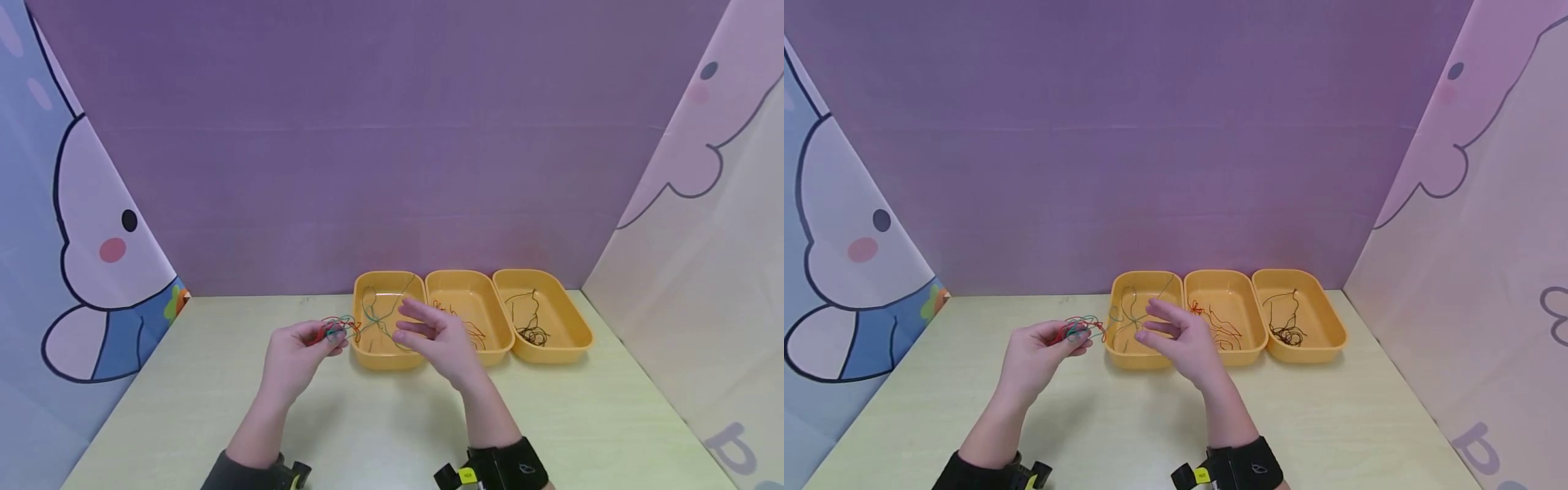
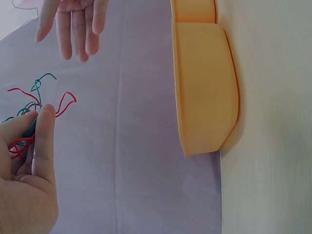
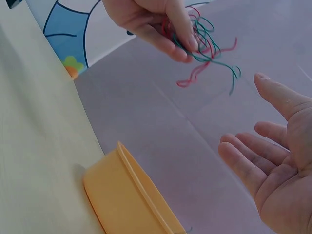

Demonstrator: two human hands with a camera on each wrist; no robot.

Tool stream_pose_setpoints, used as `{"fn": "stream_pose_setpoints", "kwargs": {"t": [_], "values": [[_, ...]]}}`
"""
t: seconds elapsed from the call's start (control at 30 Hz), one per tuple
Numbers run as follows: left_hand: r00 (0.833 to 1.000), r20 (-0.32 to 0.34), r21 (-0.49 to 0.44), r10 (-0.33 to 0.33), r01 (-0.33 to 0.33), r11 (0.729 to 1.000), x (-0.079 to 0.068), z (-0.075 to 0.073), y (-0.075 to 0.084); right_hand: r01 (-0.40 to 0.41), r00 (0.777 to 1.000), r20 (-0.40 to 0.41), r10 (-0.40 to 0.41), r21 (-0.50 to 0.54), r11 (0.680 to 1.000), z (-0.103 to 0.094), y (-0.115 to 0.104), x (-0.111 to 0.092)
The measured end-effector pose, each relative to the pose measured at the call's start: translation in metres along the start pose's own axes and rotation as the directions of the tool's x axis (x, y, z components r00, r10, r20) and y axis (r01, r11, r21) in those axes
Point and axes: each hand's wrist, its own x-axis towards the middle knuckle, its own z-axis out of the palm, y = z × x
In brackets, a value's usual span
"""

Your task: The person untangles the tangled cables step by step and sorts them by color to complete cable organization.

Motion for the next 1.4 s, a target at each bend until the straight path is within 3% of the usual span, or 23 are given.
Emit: {"fn": "stream_pose_setpoints", "kwargs": {"t": [0.33,0.9,1.17,1.4], "values": [[0.999,0.033,-0.022,0.015,-0.014,1.0,0.0,0.004,-0.004,-0.004,0.998,0.064,0.003,0.016,1.0,0.023,-0.001,0.002],[0.999,0.035,0.006,-0.011,0.011,1.0,-0.001,0.008,-0.005,-0.009,1.0,0.014,0.009,-0.014,1.0,0.04,-0.033,-0.006],[0.999,0.042,0.001,-0.019,0.019,1.0,-0.003,0.009,-0.003,-0.012,0.999,0.047,0.012,-0.004,1.0,0.039,-0.029,-0.006],[0.999,0.031,0.039,-0.011,0.01,0.999,-0.001,0.007,-0.003,-0.055,0.998,0.029,0.055,0.008,0.998,0.027,-0.004,-0.001]]}}
